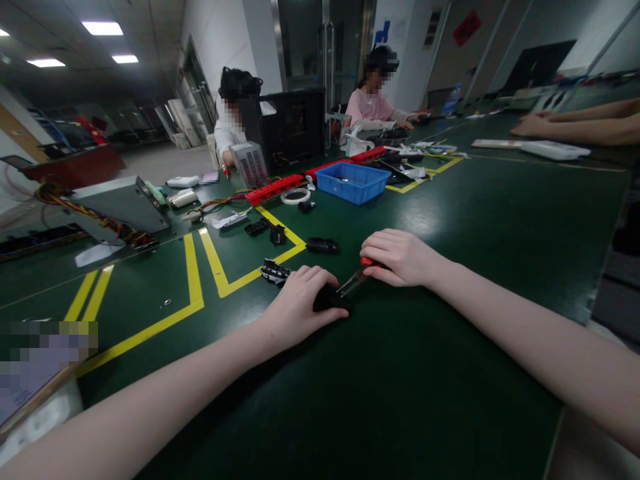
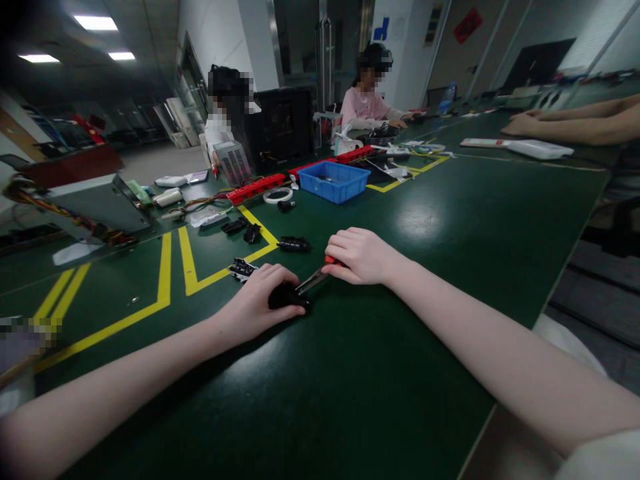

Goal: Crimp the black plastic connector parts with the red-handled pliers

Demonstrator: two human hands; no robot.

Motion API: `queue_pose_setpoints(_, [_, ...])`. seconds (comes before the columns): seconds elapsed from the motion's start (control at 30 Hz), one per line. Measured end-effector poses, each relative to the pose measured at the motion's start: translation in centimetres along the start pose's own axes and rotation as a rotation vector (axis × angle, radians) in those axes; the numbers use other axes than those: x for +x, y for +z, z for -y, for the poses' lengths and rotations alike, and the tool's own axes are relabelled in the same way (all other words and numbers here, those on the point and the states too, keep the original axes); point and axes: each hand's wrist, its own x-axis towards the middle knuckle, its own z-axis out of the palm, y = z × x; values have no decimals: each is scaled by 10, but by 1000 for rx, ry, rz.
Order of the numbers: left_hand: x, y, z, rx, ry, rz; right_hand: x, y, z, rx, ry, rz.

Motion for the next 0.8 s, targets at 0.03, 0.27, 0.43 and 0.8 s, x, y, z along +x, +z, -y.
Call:
queue_pose_setpoints(0.03, [0,0,-1,13,-6,-6,0,0,0,7,2,2])
queue_pose_setpoints(0.27, [-2,1,2,-57,-2,7,-2,0,-1,36,17,17])
queue_pose_setpoints(0.43, [-3,4,5,-51,25,10,-2,0,0,70,40,2])
queue_pose_setpoints(0.8, [-3,2,2,-54,28,62,1,-2,7,131,84,1])
